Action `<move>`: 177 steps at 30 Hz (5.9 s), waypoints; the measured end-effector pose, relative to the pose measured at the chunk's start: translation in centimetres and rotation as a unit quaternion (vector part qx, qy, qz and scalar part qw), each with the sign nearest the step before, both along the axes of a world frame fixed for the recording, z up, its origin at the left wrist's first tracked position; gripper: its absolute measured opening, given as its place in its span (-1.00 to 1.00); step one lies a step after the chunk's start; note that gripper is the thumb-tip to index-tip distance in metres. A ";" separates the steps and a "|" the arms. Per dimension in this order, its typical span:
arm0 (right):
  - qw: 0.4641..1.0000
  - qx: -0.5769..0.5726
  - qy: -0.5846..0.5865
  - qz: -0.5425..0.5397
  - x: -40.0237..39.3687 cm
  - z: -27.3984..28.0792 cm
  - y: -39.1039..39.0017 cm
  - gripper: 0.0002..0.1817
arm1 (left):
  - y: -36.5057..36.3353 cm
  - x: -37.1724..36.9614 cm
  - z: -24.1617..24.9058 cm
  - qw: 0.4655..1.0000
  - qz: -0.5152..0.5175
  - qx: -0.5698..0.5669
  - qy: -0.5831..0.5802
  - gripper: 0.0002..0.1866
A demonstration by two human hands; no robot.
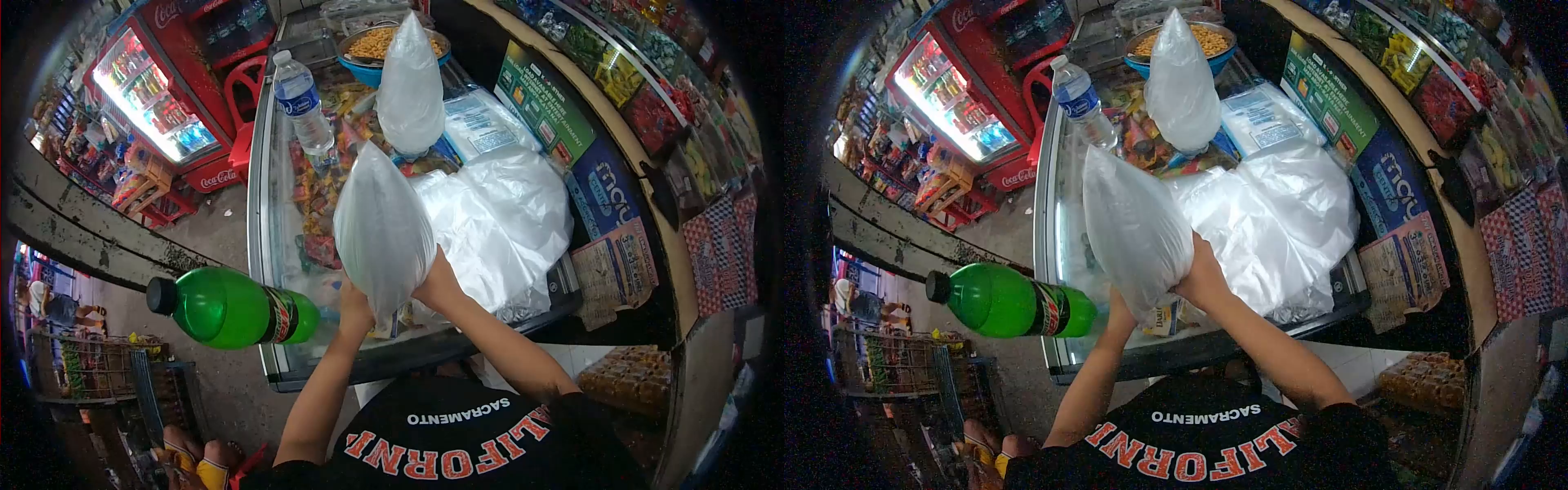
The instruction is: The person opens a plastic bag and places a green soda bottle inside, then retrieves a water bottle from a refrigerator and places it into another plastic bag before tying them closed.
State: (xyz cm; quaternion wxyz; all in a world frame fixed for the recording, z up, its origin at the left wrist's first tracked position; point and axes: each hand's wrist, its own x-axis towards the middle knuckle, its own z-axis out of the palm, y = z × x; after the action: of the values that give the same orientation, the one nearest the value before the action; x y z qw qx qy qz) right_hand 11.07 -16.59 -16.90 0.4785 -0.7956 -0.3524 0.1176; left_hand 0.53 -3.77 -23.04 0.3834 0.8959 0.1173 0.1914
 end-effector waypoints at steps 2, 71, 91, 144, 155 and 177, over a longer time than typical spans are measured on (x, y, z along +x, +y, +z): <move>0.999 0.028 -0.023 0.039 1.6 -0.3 1.4 -0.28 | 0.7 0.8 -1.0 0.995 0.042 -0.095 -0.004 -0.40; 0.896 0.366 0.193 -0.162 4.7 6.0 -8.9 -0.65 | -2.1 -2.1 12.7 0.942 -0.037 -0.334 0.007 -0.72; 0.998 -0.020 0.048 0.035 0.5 10.7 -6.6 -0.58 | -3.3 0.1 14.8 0.927 -0.038 -0.368 -0.067 -0.83; 0.899 0.288 0.323 -0.059 -1.0 5.4 -1.6 -0.66 | -3.1 0.1 11.3 0.772 0.040 -0.599 -0.210 -0.73; 0.758 0.395 0.517 -0.024 3.1 7.6 -4.5 -0.69 | -1.9 -3.1 11.4 0.913 -0.163 -0.371 0.039 -0.84; 0.924 0.236 0.261 -0.150 12.3 10.3 -15.4 -0.78 | -2.6 -5.3 12.9 0.459 -0.427 -0.706 -0.328 -0.61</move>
State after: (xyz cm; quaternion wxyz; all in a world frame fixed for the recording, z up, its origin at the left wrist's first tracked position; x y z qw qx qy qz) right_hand 23.41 -32.02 -6.62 0.7395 -0.6444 -0.1089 0.1611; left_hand -4.77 -6.38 -10.13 0.9291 0.1280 -0.3194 0.1356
